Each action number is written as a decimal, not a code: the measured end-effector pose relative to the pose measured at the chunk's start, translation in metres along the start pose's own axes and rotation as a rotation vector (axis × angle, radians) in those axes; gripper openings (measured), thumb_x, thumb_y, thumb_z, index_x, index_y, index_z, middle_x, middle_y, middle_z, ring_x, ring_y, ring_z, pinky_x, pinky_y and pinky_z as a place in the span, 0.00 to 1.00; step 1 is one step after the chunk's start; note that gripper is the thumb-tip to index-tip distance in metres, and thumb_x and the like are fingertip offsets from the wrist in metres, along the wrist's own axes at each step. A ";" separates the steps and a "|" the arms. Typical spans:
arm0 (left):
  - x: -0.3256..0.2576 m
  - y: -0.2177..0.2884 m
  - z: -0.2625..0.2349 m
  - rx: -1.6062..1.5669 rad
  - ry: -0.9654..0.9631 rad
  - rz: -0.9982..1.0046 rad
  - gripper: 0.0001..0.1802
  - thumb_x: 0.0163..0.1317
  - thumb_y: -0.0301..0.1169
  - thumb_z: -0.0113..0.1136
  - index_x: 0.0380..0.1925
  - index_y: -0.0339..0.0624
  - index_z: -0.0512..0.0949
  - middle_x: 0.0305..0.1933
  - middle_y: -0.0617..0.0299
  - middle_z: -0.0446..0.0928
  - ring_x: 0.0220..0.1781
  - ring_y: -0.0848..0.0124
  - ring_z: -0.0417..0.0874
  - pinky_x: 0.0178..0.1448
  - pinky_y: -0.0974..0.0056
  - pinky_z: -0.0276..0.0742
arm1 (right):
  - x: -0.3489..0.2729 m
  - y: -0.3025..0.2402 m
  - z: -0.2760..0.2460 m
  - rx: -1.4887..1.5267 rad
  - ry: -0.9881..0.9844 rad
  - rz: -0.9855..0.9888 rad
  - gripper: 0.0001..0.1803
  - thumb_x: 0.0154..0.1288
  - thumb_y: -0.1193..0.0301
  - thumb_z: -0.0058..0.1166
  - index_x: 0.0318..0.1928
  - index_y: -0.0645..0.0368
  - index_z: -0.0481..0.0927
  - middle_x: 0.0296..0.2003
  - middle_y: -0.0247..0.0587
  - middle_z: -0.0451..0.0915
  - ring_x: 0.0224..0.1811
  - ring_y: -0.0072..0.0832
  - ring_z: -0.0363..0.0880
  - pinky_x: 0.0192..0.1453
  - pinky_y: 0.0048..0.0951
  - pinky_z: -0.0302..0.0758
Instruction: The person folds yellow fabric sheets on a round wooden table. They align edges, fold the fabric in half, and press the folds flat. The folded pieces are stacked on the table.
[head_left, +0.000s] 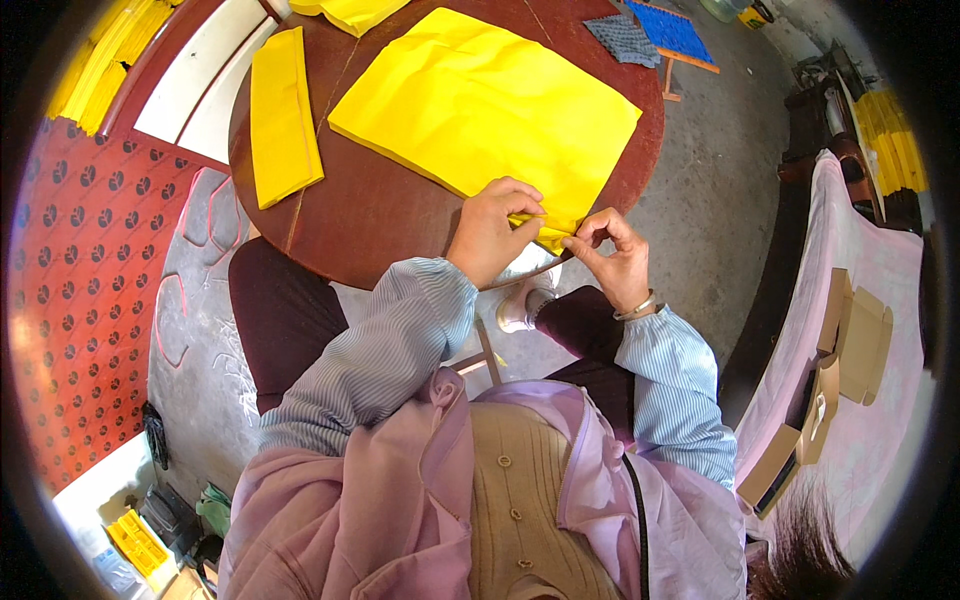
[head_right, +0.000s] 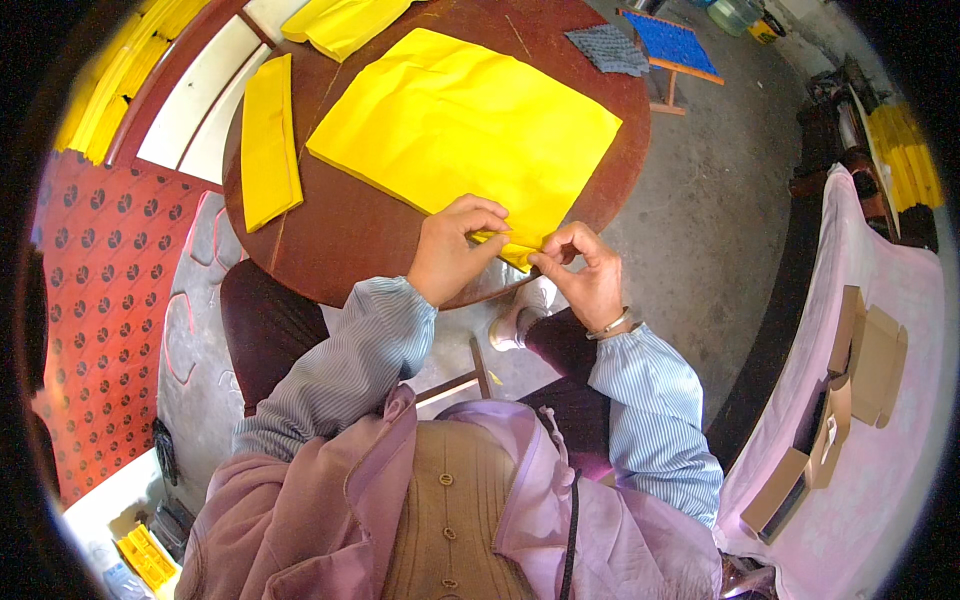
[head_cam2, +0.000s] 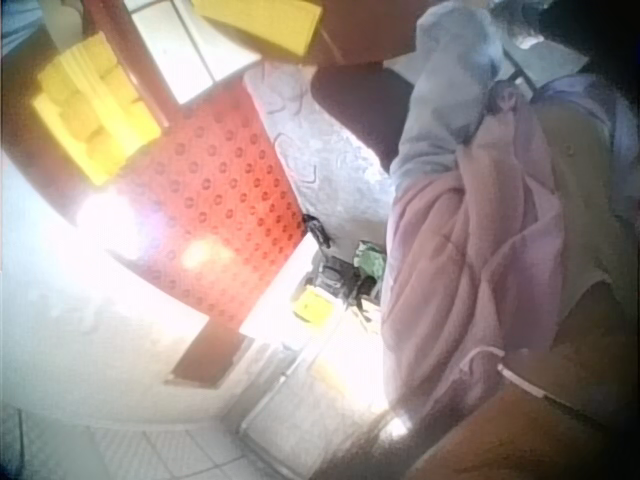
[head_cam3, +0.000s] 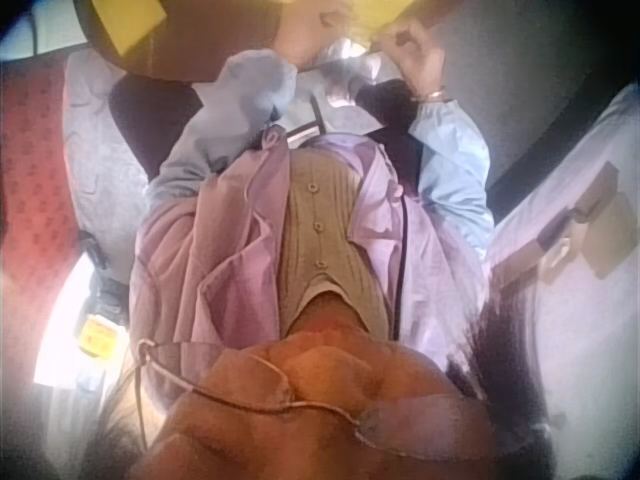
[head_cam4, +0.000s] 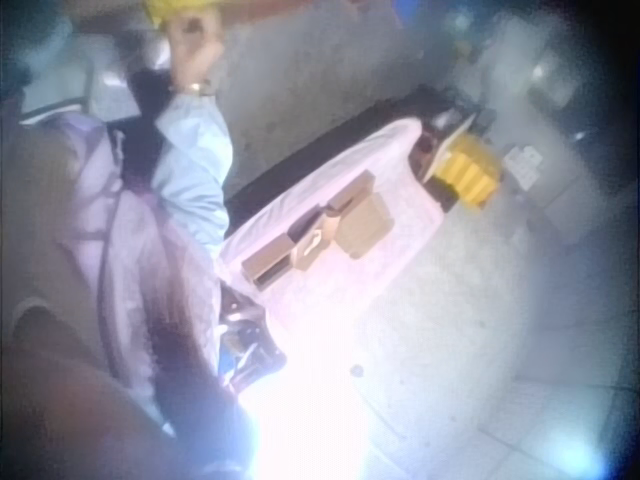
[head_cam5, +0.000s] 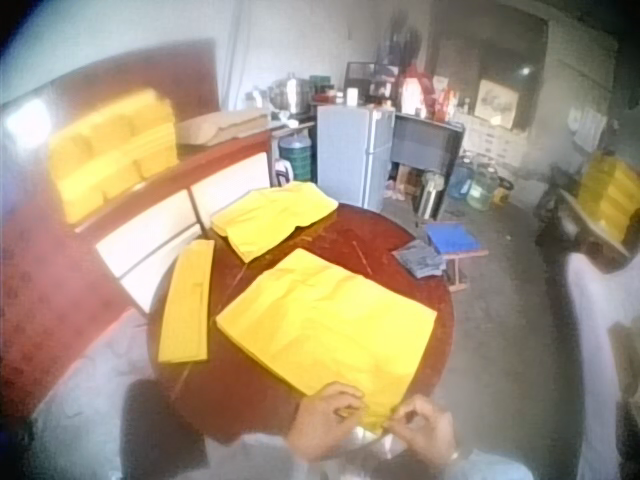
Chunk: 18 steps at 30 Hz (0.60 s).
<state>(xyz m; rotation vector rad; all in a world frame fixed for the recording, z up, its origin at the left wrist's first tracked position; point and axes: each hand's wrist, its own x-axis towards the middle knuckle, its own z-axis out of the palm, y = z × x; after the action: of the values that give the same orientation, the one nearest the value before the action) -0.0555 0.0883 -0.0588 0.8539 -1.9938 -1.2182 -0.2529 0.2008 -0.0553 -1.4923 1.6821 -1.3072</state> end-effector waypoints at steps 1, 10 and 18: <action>0.000 0.000 0.001 0.016 0.012 -0.026 0.07 0.61 0.25 0.74 0.39 0.36 0.89 0.52 0.55 0.87 0.53 0.62 0.90 0.59 0.63 0.84 | 0.000 -0.001 0.000 -0.005 0.002 -0.029 0.12 0.62 0.79 0.75 0.45 0.59 0.88 0.33 0.32 0.84 0.36 0.20 0.81 0.44 0.26 0.79; 0.003 -0.005 -0.004 -0.090 -0.050 -0.083 0.08 0.62 0.24 0.72 0.41 0.37 0.89 0.54 0.54 0.87 0.54 0.61 0.89 0.60 0.63 0.84 | 0.000 -0.009 -0.005 -0.084 -0.036 -0.016 0.06 0.64 0.77 0.74 0.41 0.60 0.91 0.35 0.35 0.86 0.37 0.22 0.81 0.44 0.26 0.79; 0.000 -0.005 -0.005 -0.057 -0.062 0.007 0.09 0.61 0.22 0.71 0.42 0.37 0.89 0.55 0.55 0.86 0.54 0.62 0.89 0.60 0.63 0.84 | 0.001 -0.006 -0.002 -0.067 -0.016 0.015 0.07 0.63 0.77 0.75 0.40 0.60 0.89 0.34 0.32 0.84 0.36 0.21 0.80 0.44 0.26 0.78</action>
<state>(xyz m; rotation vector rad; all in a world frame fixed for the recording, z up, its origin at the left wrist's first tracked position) -0.0509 0.0839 -0.0618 0.7889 -1.9994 -1.3057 -0.2521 0.2012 -0.0492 -1.5210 1.7400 -1.2390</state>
